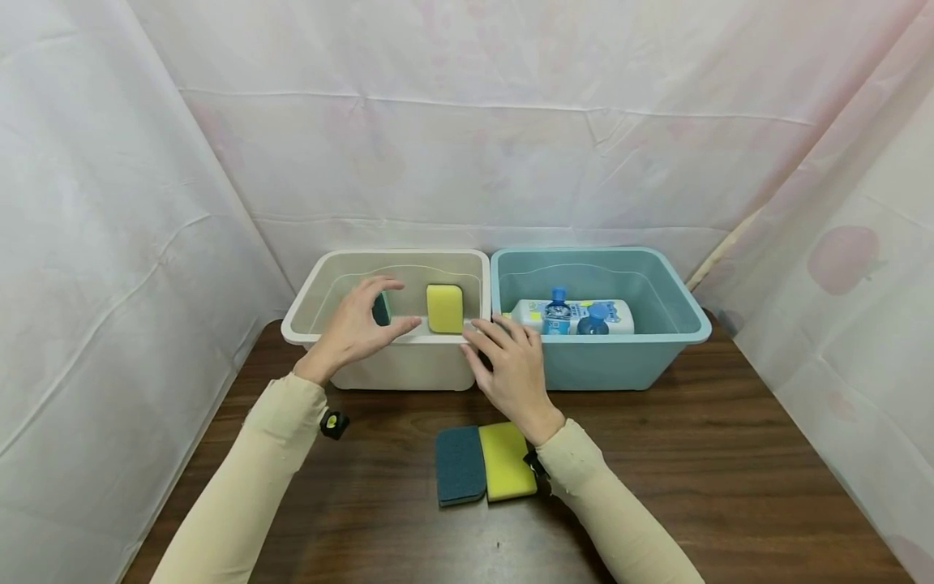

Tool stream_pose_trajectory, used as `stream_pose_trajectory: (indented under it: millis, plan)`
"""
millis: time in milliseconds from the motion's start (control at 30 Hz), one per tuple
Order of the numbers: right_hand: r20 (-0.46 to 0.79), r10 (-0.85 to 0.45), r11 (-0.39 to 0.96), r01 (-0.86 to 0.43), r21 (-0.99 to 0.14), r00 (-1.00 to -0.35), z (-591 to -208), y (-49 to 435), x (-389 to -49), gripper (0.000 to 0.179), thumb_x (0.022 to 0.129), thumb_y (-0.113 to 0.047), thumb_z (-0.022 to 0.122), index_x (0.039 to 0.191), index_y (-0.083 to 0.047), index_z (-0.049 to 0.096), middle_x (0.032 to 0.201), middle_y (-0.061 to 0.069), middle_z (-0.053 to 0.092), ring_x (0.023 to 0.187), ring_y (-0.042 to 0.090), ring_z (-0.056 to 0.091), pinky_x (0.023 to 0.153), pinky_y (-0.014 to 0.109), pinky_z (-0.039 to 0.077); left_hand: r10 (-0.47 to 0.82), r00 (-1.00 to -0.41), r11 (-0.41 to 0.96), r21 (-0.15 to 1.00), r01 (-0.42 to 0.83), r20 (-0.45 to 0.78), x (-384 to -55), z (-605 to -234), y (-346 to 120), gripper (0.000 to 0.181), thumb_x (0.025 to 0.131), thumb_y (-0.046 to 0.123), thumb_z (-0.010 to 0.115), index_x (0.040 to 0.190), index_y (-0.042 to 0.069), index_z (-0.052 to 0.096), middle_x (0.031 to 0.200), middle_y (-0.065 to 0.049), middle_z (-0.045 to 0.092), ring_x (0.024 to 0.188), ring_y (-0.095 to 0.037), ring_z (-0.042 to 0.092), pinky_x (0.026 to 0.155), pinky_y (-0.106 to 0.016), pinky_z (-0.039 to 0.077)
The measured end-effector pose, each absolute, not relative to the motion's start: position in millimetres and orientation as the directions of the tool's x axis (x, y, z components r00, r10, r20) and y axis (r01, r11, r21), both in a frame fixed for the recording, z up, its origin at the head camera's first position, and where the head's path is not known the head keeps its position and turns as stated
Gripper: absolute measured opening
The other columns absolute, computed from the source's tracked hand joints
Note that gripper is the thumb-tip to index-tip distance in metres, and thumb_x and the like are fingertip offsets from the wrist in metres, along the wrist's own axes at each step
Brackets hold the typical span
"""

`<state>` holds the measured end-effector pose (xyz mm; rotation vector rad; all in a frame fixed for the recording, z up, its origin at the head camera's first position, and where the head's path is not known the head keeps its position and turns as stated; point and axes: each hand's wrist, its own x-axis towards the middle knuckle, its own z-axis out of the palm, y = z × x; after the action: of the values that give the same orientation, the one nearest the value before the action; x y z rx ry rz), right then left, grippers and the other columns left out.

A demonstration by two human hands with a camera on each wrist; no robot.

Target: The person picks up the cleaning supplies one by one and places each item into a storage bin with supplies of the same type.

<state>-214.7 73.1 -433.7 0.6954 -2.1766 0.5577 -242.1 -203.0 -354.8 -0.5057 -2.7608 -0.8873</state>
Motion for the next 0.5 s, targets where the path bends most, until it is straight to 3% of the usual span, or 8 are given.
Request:
stream_pose_trajectory:
  millis: [133, 500]
  plan:
    - [0.772, -0.303, 0.757, -0.633, -0.162, -0.559, -433.2, 73.0, -214.1, 0.027, 0.102, -0.034, 0.073, 0.126, -0.023, 0.08, 0.133, 0.0, 0.076, 0.133, 0.032, 0.063, 0.104, 0.052, 0.045, 0.255, -0.922, 0.758, 0.531, 0.378, 0.292, -236.7, -353.5, -199.5, 0.072, 0.094, 0.051, 0.078, 0.151, 0.011, 0.058, 0.165, -0.016, 0.046, 0.154, -0.042, 0.039, 0.124, -0.066, 0.031]
    - [0.794, -0.307, 0.743, -0.653, -0.146, -0.526, -435.9, 74.8, -216.1, 0.028, 0.099, -0.031, 0.078, 0.125, -0.021, 0.08, 0.131, 0.002, 0.076, 0.131, 0.035, 0.063, 0.101, 0.053, 0.045, 0.27, -0.915, 0.733, 0.552, 0.398, 0.301, -220.8, -359.7, -189.1, 0.067, 0.095, 0.05, 0.077, 0.15, 0.016, 0.059, 0.165, -0.013, 0.045, 0.154, -0.038, 0.041, 0.12, -0.064, 0.04]
